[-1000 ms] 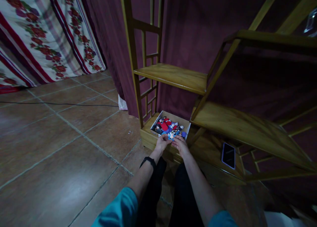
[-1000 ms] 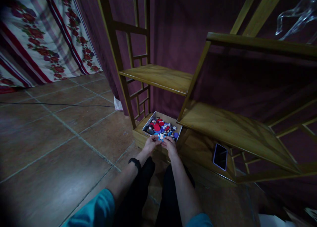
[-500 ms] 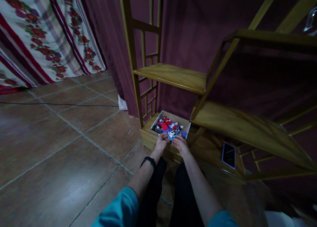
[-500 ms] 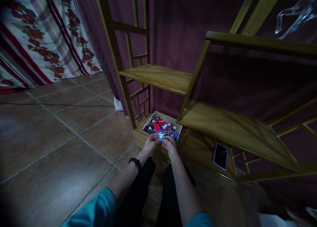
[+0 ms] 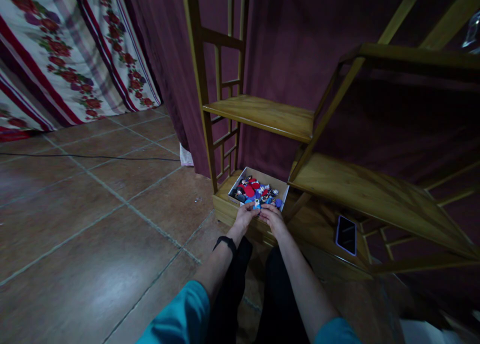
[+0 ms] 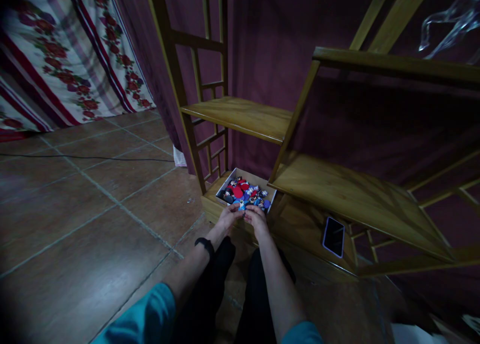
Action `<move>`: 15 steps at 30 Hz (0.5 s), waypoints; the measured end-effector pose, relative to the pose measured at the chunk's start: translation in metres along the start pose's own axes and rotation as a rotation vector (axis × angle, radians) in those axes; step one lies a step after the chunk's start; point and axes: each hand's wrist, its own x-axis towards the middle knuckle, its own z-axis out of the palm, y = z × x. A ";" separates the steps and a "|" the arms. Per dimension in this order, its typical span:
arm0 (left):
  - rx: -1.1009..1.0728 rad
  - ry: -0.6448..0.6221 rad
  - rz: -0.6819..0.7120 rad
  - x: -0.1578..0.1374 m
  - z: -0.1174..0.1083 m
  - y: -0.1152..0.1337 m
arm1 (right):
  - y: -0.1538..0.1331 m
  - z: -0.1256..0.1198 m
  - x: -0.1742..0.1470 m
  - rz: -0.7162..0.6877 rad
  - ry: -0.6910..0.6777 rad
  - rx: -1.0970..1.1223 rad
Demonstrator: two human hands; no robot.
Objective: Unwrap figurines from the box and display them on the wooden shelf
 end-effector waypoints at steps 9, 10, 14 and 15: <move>-0.063 -0.017 -0.010 0.002 -0.001 0.001 | -0.003 0.003 -0.003 -0.022 0.005 -0.005; -0.062 -0.011 -0.004 0.002 -0.001 0.001 | -0.002 0.003 -0.003 -0.023 0.008 -0.005; -0.036 0.025 0.036 0.001 -0.001 0.001 | -0.002 0.005 -0.002 -0.025 0.012 -0.002; -0.026 0.042 0.050 0.001 0.000 0.000 | -0.002 0.005 -0.002 -0.022 0.008 0.001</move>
